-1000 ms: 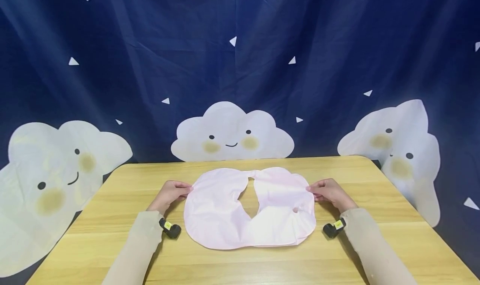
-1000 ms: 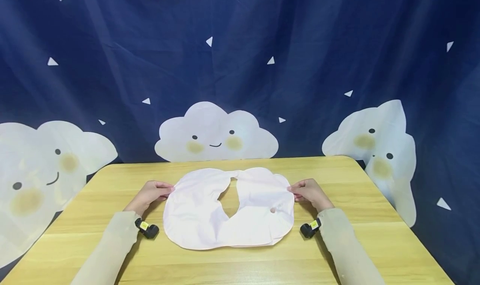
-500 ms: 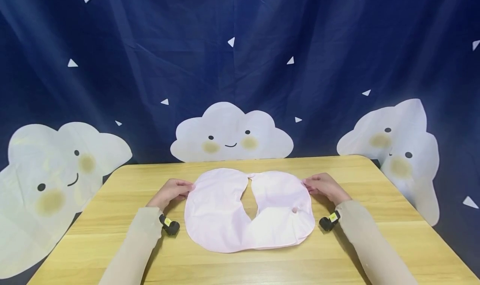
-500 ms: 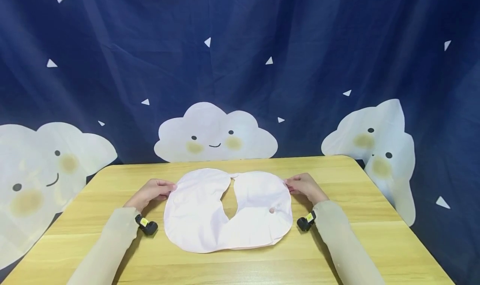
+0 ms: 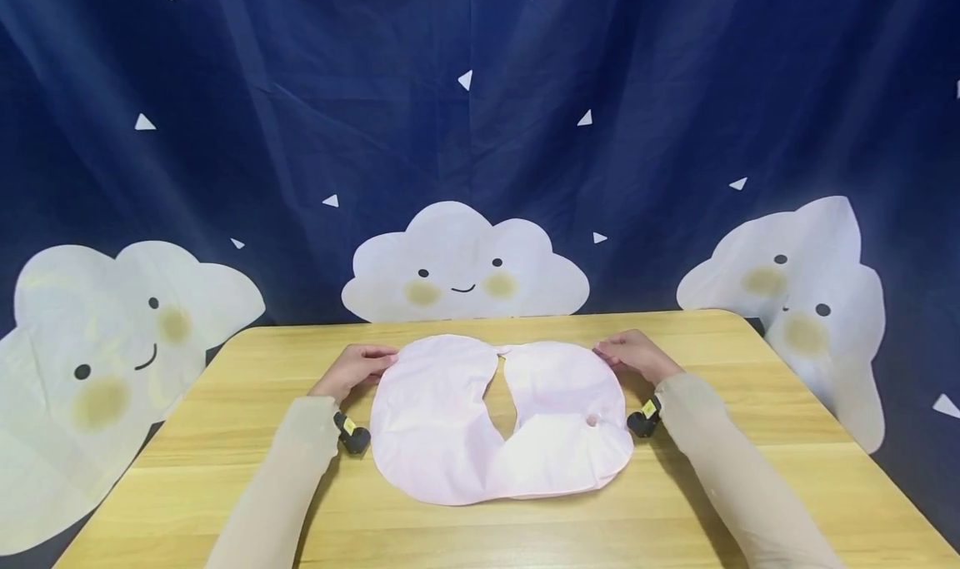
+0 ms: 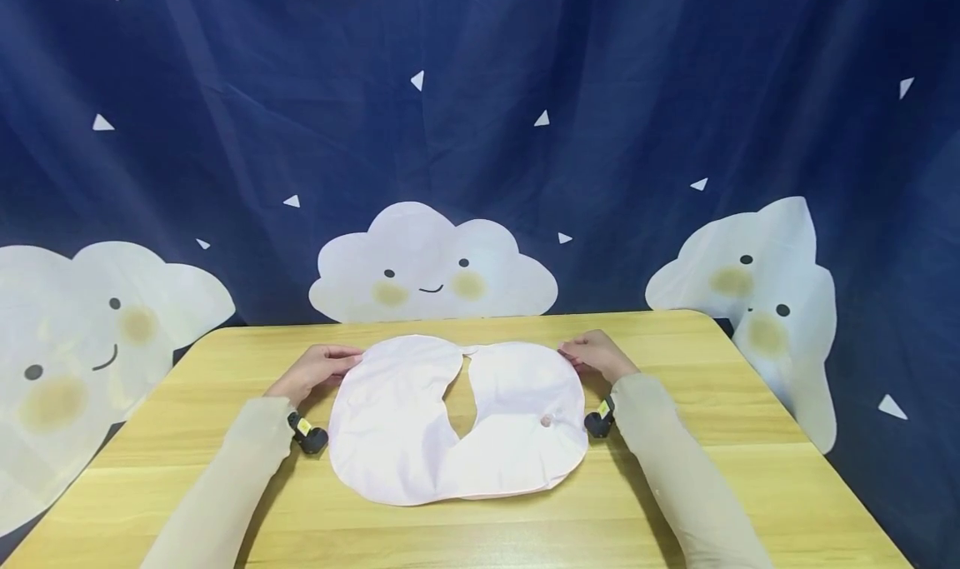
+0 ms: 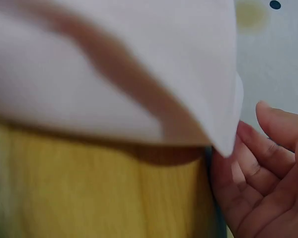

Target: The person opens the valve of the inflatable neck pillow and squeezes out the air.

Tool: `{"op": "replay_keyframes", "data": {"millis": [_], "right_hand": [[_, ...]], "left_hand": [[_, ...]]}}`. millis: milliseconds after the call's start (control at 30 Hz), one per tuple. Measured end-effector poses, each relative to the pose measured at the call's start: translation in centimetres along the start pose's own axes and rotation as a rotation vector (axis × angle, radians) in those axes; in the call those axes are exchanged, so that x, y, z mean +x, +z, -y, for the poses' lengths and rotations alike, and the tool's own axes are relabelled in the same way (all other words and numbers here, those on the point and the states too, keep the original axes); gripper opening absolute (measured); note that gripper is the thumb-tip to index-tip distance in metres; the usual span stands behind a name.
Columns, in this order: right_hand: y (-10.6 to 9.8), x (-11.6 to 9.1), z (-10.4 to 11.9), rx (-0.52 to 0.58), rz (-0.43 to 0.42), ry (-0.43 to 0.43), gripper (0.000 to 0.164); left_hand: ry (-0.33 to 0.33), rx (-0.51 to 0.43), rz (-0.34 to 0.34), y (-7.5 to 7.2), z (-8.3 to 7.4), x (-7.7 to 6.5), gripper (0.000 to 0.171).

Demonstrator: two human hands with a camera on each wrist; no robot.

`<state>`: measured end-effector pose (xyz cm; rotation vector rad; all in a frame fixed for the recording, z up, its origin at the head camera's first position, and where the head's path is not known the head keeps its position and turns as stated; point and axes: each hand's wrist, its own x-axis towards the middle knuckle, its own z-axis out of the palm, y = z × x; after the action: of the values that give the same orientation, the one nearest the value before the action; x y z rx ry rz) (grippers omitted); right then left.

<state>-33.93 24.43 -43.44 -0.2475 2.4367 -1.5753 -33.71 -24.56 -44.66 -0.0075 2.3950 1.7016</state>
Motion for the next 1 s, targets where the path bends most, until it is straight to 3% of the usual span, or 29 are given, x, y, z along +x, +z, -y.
{"op": "replay_keyframes", "data": {"millis": [167,300,533,700,1000], "right_hand": [[0.3,0.3,-0.2,-0.073,-0.053,-0.021,0.024],[0.4,0.1,-0.1,-0.064,-0.048,-0.062,0.024],[1.1,0.5,0.3,-0.132,-0.107,0.072,0.024],[1.5,0.6,-0.1,-0.122,-0.134,0.065,0.023],[1.8,0.4,-0.7,-0.056,-0.291,0.098,0.029]], "left_hand": [[0.013,-0.029,-0.01,0.3,-0.2,0.4,0.038],[0.023,-0.034,-0.033,0.5,-0.2,0.6,0.038],[0.015,-0.039,-0.094,0.9,0.0,0.9,0.039],[0.011,-0.054,-0.127,1.3,-0.1,0.8,0.035],[0.012,-0.106,-0.197,1.6,0.0,1.0,0.029]]}}
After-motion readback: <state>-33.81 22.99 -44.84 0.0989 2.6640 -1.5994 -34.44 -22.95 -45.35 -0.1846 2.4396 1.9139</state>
